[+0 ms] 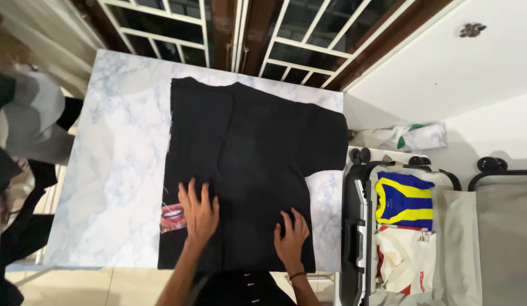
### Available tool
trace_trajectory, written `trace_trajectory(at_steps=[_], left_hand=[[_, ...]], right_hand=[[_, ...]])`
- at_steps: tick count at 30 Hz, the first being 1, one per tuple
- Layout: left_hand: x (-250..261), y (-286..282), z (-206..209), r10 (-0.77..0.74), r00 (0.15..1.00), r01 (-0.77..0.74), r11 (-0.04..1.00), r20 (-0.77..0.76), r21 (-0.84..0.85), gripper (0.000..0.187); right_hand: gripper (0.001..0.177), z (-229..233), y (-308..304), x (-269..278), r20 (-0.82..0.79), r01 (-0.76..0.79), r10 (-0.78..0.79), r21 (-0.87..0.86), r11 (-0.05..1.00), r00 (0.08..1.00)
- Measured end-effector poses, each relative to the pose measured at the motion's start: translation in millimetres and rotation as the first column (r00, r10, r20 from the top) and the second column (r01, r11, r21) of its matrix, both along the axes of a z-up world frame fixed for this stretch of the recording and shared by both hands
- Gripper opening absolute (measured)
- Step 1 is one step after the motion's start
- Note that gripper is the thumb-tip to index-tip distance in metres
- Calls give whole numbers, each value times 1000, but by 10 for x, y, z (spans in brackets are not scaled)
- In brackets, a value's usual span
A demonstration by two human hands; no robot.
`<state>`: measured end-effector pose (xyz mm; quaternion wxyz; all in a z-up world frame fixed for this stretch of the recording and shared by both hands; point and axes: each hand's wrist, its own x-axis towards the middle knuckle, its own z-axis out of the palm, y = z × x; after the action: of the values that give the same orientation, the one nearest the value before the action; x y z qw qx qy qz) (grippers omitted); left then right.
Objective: The person folds a black t-shirt by hand on a white marble-topped table, smoothing the fabric and folding the sleeves and body together.
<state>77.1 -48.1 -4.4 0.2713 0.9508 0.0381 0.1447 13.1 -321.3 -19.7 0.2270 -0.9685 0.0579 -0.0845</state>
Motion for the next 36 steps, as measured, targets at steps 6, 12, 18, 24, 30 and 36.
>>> trace_trajectory(at_steps=[6,12,18,24,30,36], left_hand=[[-880,178,-26,95,986,-82,992,-138,95,59],[-704,275,-215,112,976,-70,973,-188,220,57],[-613,305,-243,114,972,-72,978,-206,198,59],[-762,319,-237,213,974,-200,967,-73,155,63],[-836,567,-327,116,993,-116,991,11,61,48],[-1213,923,-142,337,939,-334,941,-71,52,49]], right_hand=[[48,-30,-62,242,-6,-242,242,-25,970,970],[55,-163,-168,579,-63,-212,204,-177,961,977],[54,-245,-177,616,-80,-211,200,-177,961,976],[51,-259,-167,414,-29,-211,209,-166,963,978],[50,-274,-140,337,5,-184,188,-173,968,982],[50,-241,-120,334,14,-183,188,-180,967,982]])
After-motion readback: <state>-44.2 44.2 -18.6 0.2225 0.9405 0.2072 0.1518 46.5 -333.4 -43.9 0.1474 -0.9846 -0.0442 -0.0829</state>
